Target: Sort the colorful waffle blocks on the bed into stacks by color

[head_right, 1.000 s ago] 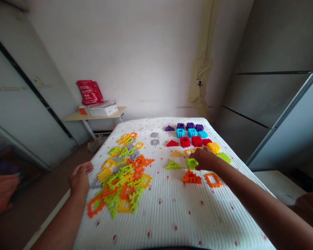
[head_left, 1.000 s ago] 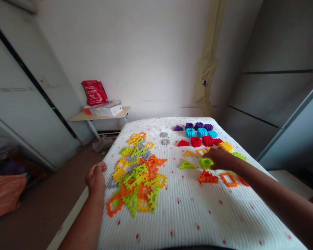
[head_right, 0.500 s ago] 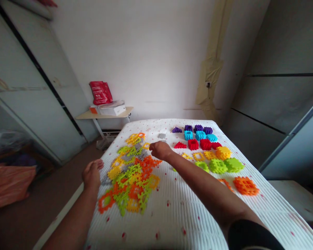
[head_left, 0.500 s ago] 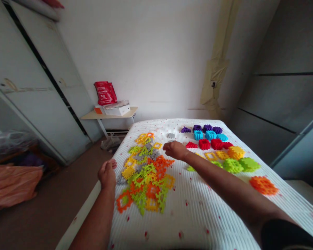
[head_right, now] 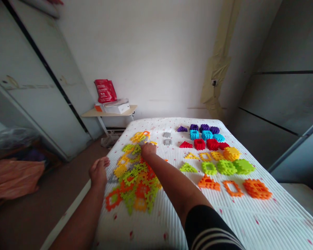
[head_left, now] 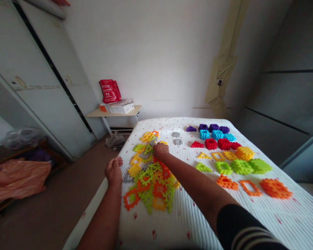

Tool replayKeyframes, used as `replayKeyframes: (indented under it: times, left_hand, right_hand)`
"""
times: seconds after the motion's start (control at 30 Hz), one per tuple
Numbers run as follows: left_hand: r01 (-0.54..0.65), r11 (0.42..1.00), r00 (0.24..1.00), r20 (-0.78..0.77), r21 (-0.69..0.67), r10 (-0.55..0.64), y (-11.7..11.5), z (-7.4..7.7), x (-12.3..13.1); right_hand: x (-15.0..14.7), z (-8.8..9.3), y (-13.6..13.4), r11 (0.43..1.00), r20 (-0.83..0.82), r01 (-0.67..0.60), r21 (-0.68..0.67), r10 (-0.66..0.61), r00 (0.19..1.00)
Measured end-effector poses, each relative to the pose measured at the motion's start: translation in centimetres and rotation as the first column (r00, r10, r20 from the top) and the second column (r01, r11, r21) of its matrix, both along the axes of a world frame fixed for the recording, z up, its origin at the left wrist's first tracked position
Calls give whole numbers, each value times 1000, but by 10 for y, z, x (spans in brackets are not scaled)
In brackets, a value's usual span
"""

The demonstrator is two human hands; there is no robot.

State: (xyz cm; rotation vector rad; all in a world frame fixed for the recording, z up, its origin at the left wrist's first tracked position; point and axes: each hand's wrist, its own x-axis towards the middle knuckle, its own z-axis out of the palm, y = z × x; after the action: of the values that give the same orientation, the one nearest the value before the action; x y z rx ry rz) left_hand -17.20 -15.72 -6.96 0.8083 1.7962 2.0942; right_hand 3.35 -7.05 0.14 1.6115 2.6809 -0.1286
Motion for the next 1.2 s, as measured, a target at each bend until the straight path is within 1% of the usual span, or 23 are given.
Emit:
replayKeyframes:
  times: [0.2, 0.3, 0.4, 0.47, 0.53, 0.63, 0.7, 0.77, 0.87, 0.93, 1.03, 1.2]
  left_hand:
    - [-2, 1000, 1000, -13, -4, 1, 0, 0, -1]
    - [5, 1000, 1000, -14, -9, -5, 0, -1, -2]
    - [13, 1000, 1000, -12, -12, -13, 1, -3, -3]
    - [13, 1000, 1000, -8, -12, -13, 2, -4, -4]
    - [13, 1000, 1000, -6, -11, -13, 2, -4, -3]
    - [12, 1000, 1000, -9, -8, -12, 2, -3, -2]
    - [11, 1000, 1000, -11, -7, -11, 1, -3, -2]
    - [10, 1000, 1000, -12, -7, -10, 1, -2, -2]
    - [10, 1000, 1000, -15, -7, -10, 0, -1, -1]
    - [9, 1000, 1000, -19, -9, -9, 0, -1, -1]
    - [7, 1000, 1000, -21, -16, -7, -1, 0, -1]
    - [10, 1000, 1000, -6, -16, -10, -1, 1, 0]
  right_hand:
    - [5, 3, 4, 999, 27, -32, 40, 30, 999]
    - [20, 11, 9, 993, 21, -72, 91, 70, 997]
    - [46, 22, 14, 981, 23, -154, 118, 152, 988]
    - [65, 28, 16, 966, 31, -239, 100, 237, 971]
    - [83, 30, 16, 942, 37, -330, 60, 328, 944]
    - [102, 25, 12, 905, 29, -426, -7, 426, 904]
    - [109, 20, 11, 895, 9, -445, -32, 446, 895]
    - [114, 15, 10, 905, -21, -424, -27, 424, 906]
    - [117, 12, 11, 945, -68, -326, 13, 326, 943]
    - [117, 13, 10, 963, -94, -269, 18, 269, 958]
    - [114, 10, 8, 970, -119, -241, -24, 237, 964]
    - [102, -1, 2, 980, -118, -188, -66, 179, 977]
